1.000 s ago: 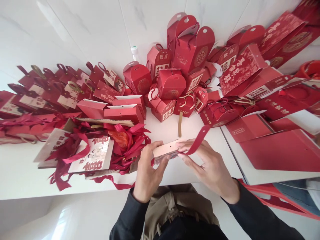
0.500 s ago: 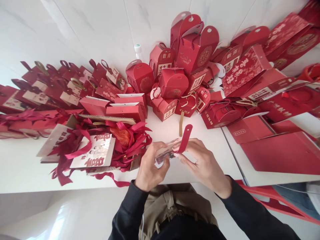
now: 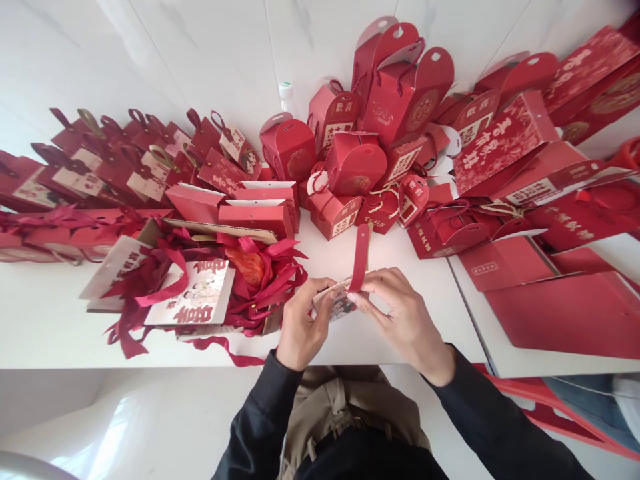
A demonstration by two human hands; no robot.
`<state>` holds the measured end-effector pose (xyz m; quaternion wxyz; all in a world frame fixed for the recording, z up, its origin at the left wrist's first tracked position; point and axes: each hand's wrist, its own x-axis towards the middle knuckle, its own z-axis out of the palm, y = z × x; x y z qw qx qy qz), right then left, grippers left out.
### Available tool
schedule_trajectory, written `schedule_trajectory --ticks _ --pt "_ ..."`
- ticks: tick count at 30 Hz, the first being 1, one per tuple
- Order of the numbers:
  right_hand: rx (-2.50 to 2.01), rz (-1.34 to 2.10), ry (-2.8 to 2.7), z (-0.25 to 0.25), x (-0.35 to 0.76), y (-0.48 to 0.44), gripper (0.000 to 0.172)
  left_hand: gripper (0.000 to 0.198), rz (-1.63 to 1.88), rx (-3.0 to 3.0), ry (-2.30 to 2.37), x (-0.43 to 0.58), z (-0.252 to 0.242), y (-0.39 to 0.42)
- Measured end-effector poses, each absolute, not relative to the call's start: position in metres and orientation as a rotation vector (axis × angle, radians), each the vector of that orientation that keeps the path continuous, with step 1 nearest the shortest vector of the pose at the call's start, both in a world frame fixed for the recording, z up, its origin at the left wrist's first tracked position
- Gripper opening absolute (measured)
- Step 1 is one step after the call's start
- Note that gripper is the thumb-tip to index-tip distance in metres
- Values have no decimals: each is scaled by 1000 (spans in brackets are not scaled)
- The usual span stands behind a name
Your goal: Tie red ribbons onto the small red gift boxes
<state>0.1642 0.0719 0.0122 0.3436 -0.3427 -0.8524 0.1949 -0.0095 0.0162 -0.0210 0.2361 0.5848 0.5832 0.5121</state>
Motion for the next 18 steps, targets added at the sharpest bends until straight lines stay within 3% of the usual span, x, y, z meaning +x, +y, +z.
schedule_trajectory --ticks 13,18 --pt "-753 270 -2294 13 172 73 19 14 1382 1678 1460 -9 -17 15" --pt "-841 253 -2210 9 174 70 17 14 1360 1715 1424 -8 -13 12"
